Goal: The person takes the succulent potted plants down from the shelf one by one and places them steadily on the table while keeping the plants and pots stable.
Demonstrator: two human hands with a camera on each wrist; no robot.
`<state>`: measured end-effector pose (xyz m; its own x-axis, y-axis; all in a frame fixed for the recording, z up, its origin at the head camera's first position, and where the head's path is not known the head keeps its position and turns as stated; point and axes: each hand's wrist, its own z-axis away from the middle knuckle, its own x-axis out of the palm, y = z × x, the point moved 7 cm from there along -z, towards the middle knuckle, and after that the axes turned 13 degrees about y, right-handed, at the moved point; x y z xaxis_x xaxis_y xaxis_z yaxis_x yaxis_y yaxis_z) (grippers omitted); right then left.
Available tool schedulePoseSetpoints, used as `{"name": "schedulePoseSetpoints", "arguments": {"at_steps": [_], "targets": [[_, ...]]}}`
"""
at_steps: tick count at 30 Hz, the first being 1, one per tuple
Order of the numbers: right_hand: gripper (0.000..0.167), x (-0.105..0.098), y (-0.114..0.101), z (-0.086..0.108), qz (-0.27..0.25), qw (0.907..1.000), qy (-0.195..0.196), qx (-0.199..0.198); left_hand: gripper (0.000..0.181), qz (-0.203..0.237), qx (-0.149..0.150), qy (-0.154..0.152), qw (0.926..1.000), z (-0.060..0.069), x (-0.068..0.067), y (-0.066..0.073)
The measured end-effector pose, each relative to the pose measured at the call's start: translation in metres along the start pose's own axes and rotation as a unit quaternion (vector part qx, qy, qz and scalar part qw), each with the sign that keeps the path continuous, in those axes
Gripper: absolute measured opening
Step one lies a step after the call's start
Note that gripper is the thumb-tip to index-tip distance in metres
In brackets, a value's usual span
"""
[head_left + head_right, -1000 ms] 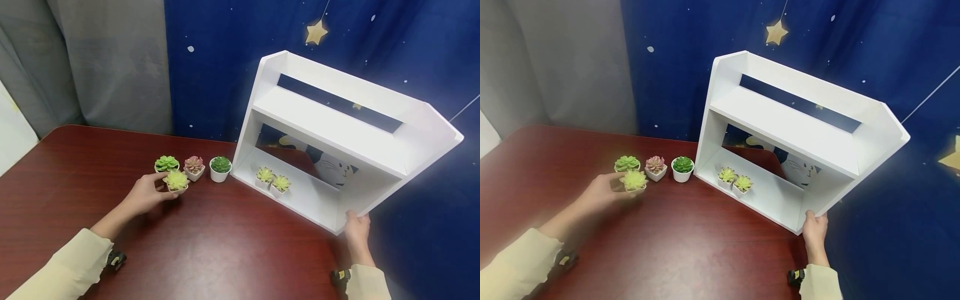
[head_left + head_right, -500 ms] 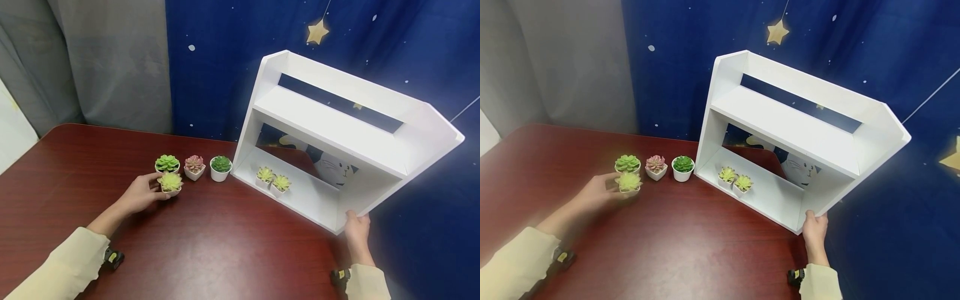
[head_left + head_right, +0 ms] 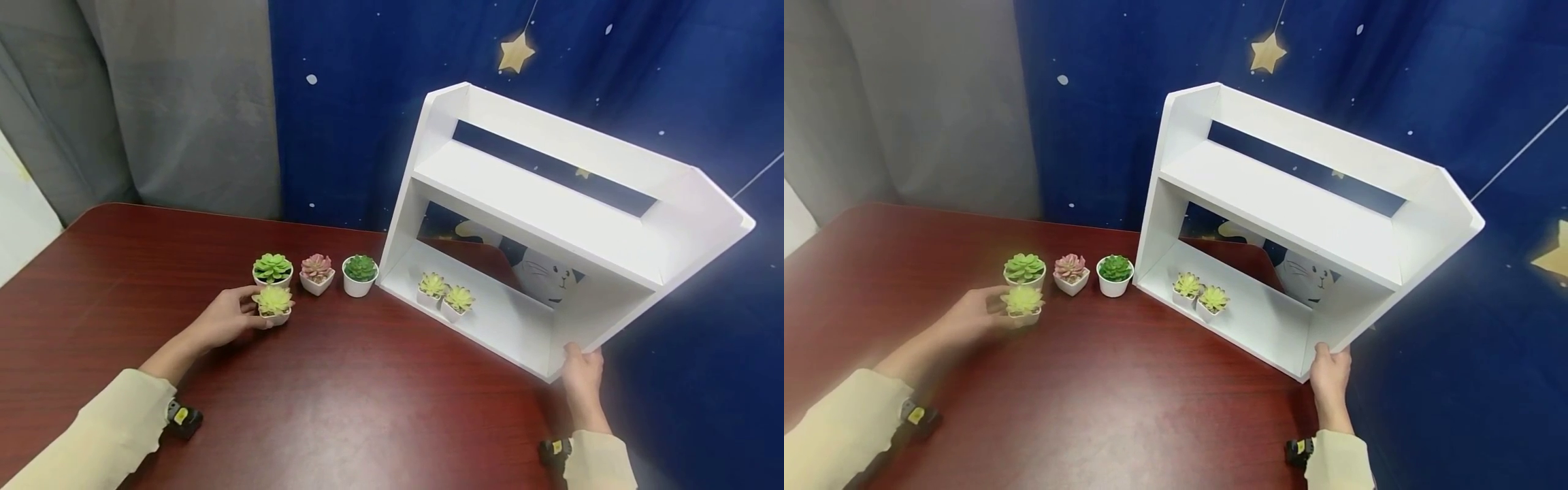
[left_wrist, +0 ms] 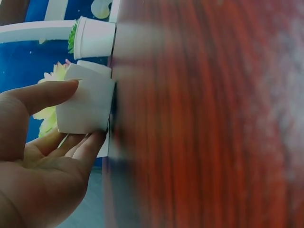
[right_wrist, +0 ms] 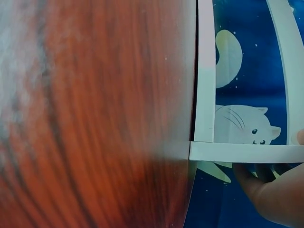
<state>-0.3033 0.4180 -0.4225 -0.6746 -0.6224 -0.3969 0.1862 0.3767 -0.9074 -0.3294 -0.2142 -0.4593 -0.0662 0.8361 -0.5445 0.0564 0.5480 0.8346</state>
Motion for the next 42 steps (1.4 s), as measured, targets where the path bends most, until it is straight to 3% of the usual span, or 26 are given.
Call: {"name": "schedulePoseSetpoints", "arguments": {"at_steps": [8, 15, 19, 24, 30, 36, 39, 42], "targets": [[0.055, 0.002, 0.002, 0.000, -0.002, 1.0000, -0.003, 0.008, 0.082, 0.000, 0.004, -0.029, 0.9996, -0.003, -0.003, -0.009], [0.057, 0.003, 0.003, 0.001, -0.017, 0.9997, -0.010, 0.013, 0.090, 0.000, -0.001, -0.056, 0.9984, 0.000, -0.002, -0.004], [0.058, 0.003, 0.005, 0.001, -0.014, 0.9996, -0.014, 0.018, 0.096, -0.011, -0.007, -0.057, 0.9983, 0.003, -0.002, -0.002], [0.058, 0.004, 0.005, 0.001, -0.014, 0.9997, -0.016, 0.011, 0.094, -0.049, 0.000, -0.027, 0.9984, 0.008, -0.009, -0.002], [0.057, 0.004, 0.004, 0.002, -0.013, 0.9996, -0.023, 0.007, 0.074, -0.092, 0.011, 0.022, 0.9955, 0.018, -0.025, 0.000], [0.056, 0.003, 0.001, 0.004, 0.009, 0.9993, -0.035, 0.004, 0.046, -0.151, 0.030, 0.073, 0.9854, 0.035, -0.044, 0.023], [0.057, 0.002, 0.001, 0.004, 0.002, 0.9994, -0.033, 0.003, 0.045, -0.127, 0.035, 0.091, 0.9871, 0.044, -0.045, 0.042], [0.057, 0.002, 0.000, 0.004, -0.004, 0.9995, -0.030, 0.000, 0.050, -0.048, 0.046, 0.096, 0.9932, 0.050, -0.038, 0.061]]}}
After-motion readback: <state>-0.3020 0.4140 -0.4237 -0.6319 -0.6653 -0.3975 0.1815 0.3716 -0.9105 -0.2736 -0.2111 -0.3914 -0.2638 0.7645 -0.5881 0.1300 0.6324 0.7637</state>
